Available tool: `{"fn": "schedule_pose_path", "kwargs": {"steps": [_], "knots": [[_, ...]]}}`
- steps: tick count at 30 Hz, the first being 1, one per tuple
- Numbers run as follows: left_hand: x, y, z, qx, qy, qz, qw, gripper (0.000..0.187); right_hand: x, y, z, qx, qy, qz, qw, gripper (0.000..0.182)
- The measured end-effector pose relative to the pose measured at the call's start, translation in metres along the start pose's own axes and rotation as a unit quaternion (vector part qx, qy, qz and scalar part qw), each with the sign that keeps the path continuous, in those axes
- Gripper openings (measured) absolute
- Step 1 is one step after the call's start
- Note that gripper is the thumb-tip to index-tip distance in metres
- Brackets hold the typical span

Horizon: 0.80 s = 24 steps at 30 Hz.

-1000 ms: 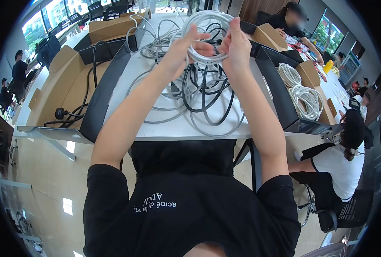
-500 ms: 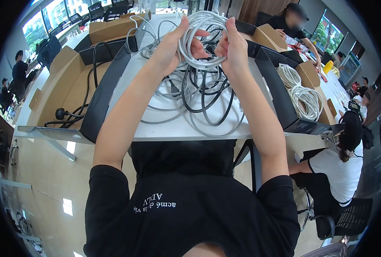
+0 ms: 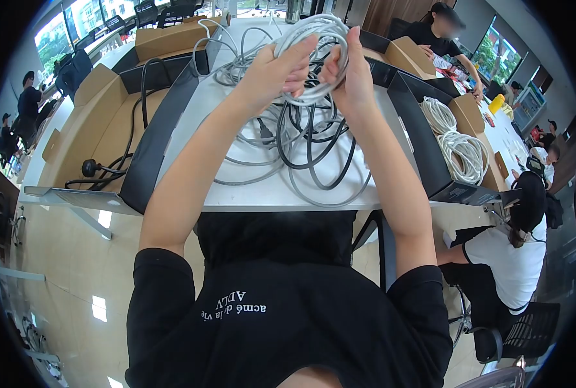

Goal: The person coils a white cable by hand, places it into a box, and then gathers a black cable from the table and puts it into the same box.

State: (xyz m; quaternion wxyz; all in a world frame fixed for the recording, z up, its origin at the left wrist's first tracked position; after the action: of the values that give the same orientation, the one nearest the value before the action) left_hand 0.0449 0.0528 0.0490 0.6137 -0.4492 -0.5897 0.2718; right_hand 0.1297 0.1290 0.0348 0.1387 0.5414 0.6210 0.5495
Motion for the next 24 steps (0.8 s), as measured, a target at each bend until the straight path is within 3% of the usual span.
{"fn": "schedule_pose_path", "kwargs": {"steps": [3, 6, 11, 14, 15, 19, 24], "knots": [[-0.002, -0.008, 0.006, 0.099, -0.034, -0.036, 0.994, 0.043, 0.002, 0.013, 0.000, -0.134, 0.023, 0.054, 0.989, 0.063], [-0.001, -0.005, 0.011, 0.156, -0.032, -0.031, 0.987, 0.043, -0.001, 0.036, 0.004, -0.211, -0.023, 0.164, 0.963, 0.058], [-0.004, 0.018, -0.005, 0.139, 0.049, 0.064, 0.987, 0.041, -0.025, 0.068, -0.031, -0.235, 0.083, 0.303, 0.920, 0.027], [-0.008, 0.007, -0.011, 0.133, 0.064, 0.084, 0.986, 0.039, -0.031, 0.064, -0.038, -0.405, 0.110, 0.275, 0.865, 0.028], [-0.007, 0.008, -0.011, 0.141, 0.063, 0.070, 0.985, 0.039, -0.030, 0.065, -0.036, -0.342, 0.097, 0.276, 0.893, 0.031], [0.003, 0.004, -0.005, 0.223, 0.035, -0.016, 0.974, 0.039, -0.029, 0.068, -0.025, -0.309, 0.063, 0.265, 0.911, 0.030], [0.000, -0.013, 0.000, 0.409, 0.004, -0.077, 0.909, 0.041, -0.018, 0.078, 0.004, -0.155, -0.023, 0.267, 0.951, 0.033]]}}
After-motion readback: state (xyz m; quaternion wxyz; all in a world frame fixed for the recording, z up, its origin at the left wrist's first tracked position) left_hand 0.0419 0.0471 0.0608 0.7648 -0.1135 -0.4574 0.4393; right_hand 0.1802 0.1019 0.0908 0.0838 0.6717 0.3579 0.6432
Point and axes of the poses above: each hand's wrist, its own x-axis towards the middle knuckle, its own z-axis out of the back of the hand, y = z × x, the point moved 9 cm from there along x, towards the middle knuckle, and after that the axes turned 1 degree about -y, right-handed, at the moved point
